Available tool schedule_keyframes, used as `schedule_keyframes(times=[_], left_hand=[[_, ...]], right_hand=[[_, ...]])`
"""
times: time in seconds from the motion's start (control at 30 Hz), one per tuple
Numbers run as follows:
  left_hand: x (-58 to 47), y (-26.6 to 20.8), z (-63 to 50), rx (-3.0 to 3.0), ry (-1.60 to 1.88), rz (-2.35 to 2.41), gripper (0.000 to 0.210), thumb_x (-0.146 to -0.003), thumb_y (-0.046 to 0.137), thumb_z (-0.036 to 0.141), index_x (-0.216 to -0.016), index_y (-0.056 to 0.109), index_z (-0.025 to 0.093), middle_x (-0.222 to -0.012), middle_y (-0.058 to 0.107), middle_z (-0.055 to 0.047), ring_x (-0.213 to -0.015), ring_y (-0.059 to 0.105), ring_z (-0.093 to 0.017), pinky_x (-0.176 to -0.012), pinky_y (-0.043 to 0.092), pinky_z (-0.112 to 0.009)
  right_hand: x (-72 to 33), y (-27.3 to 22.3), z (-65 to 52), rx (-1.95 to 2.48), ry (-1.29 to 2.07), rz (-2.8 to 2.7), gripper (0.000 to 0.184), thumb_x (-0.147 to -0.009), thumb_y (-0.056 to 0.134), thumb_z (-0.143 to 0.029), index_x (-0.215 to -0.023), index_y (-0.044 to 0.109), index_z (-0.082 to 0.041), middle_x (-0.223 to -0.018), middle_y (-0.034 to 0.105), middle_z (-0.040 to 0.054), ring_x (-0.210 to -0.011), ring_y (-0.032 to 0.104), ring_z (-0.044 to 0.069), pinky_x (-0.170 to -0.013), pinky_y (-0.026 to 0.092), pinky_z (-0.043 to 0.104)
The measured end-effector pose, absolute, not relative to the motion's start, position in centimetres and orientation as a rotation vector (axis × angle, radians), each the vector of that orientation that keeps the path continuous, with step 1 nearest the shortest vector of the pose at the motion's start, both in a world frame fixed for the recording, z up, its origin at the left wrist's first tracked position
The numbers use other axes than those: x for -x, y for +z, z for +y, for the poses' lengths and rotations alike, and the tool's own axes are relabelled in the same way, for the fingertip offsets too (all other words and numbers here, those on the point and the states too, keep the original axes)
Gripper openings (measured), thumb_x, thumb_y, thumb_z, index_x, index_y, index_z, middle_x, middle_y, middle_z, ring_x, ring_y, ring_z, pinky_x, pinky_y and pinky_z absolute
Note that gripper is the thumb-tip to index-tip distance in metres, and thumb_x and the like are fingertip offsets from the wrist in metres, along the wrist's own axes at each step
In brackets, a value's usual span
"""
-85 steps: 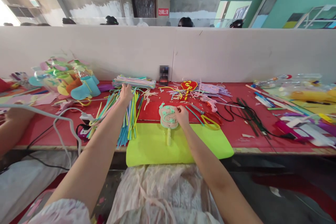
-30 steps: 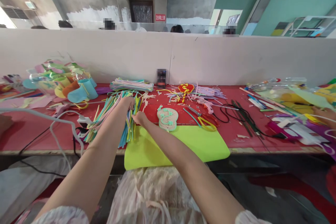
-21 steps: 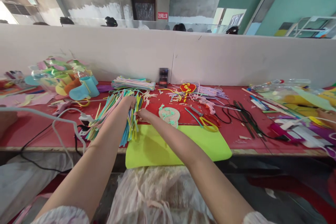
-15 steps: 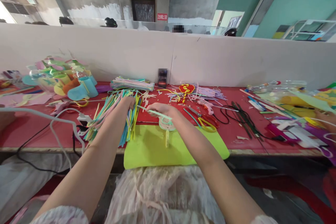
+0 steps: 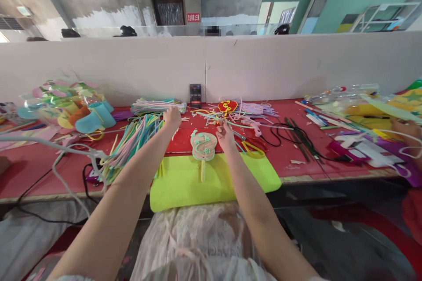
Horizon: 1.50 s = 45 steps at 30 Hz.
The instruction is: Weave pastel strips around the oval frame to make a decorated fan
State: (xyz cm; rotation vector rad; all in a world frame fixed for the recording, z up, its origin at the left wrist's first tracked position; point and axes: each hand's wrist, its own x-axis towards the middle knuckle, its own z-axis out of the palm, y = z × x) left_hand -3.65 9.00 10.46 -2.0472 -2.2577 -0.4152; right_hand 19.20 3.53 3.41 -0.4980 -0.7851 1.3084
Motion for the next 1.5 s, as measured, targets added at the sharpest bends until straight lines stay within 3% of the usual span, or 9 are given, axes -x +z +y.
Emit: schedule_keyframes(times=[0.17,0.3,0.5,0.63,0.73,0.9,1.03,1.3,1.5], left_hand=[[-1.7,6.8,4.7,2.213,-1.271,-1.831,0.029,-0.087,0.037,0.024,-0.111,0.053,0.018,-0.113,0.055,-0.01,-0.103,0.053,-0.018,-0.09,0.04,-0.03],[-2.3,2.8,1.8,2.173,-1.852,-1.718,0.029,-0.087,0.04,0.032,-0.102,0.059,0.017,-0.102,0.061,-0.009,-0.093,0.056,-0.018,-0.083,0.043,-0.03],[-0.9,0.4,2.2,2.18,-2.601,-1.845,0.028,-0.076,0.057,0.04,-0.08,0.066,0.014,-0.07,0.064,-0.004,-0.065,0.059,-0.013,-0.067,0.047,-0.026],[-0.8,0.4,2.5,1.987,-3.093,-1.823,0.029,-0.068,0.066,0.035,-0.089,0.067,0.016,-0.077,0.067,-0.003,-0.068,0.061,-0.012,-0.07,0.049,-0.027],[-1.0,0.4,2.4,1.963,-3.207,-1.795,0.031,-0.064,0.07,0.033,-0.089,0.068,0.015,-0.081,0.069,-0.005,-0.073,0.064,-0.014,-0.075,0.049,-0.029],[-1.6,0.2,2.2,2.215,-3.08,-1.807,0.032,-0.06,0.073,0.03,-0.087,0.07,0.014,-0.083,0.07,-0.006,-0.074,0.065,-0.017,-0.076,0.051,-0.033],[-1.8,0.1,2.1,2.288,-3.094,-1.785,0.035,-0.063,0.071,0.032,-0.093,0.069,0.014,-0.085,0.07,-0.007,-0.075,0.065,-0.016,-0.073,0.051,-0.031],[-0.6,0.1,2.5,1.757,-3.617,-1.667,0.029,-0.064,0.072,0.03,-0.09,0.065,0.019,-0.087,0.069,-0.003,-0.077,0.065,-0.011,-0.069,0.048,-0.021],[-0.5,0.1,2.6,1.768,-3.517,-1.693,0.024,-0.064,0.072,0.03,-0.083,0.064,0.019,-0.076,0.065,0.001,-0.073,0.063,-0.009,-0.066,0.046,-0.02]], right_hand=[[-18.7,2.8,3.9,0.492,1.274,-0.776,0.028,-0.075,0.057,-0.045,-0.095,0.056,-0.025,-0.107,0.063,-0.001,-0.052,0.048,0.003,-0.038,0.031,0.015],[-17.5,1.8,4.0,0.641,1.222,-0.879,0.034,-0.071,0.059,-0.053,-0.082,0.057,-0.02,-0.082,0.067,0.0001,-0.047,0.048,0.005,-0.039,0.031,0.018],[-16.4,0.8,3.8,0.741,1.227,-0.999,0.041,-0.07,0.053,-0.061,-0.076,0.052,-0.021,-0.059,0.06,-0.0039,-0.043,0.05,0.007,-0.04,0.033,0.019],[-16.2,0.7,3.6,0.776,1.271,-0.981,0.04,-0.067,0.057,-0.06,-0.073,0.053,-0.02,-0.061,0.061,-0.0029,-0.046,0.05,0.007,-0.042,0.034,0.02],[-16.4,0.8,3.7,0.761,1.282,-0.949,0.036,-0.063,0.065,-0.053,-0.074,0.058,-0.019,-0.068,0.062,-0.0019,-0.052,0.05,0.006,-0.044,0.034,0.019],[-16.3,1.0,3.4,0.581,1.344,-0.91,0.025,-0.062,0.071,-0.04,-0.076,0.062,-0.021,-0.072,0.06,-0.0034,-0.055,0.048,0.005,-0.048,0.037,0.019],[-16.0,1.0,3.0,0.57,1.417,-0.906,0.025,-0.064,0.07,-0.041,-0.078,0.064,-0.022,-0.07,0.06,-0.0031,-0.058,0.051,0.007,-0.051,0.04,0.019],[-15.9,0.8,3.3,0.62,1.375,-0.866,0.028,-0.06,0.073,-0.041,-0.077,0.065,-0.021,-0.077,0.064,-0.0007,-0.069,0.059,0.009,-0.061,0.046,0.02],[-16.0,0.6,3.3,0.613,1.387,-0.903,0.025,-0.059,0.073,-0.038,-0.077,0.068,-0.021,-0.074,0.064,-0.0018,-0.063,0.056,0.007,-0.061,0.046,0.02]])
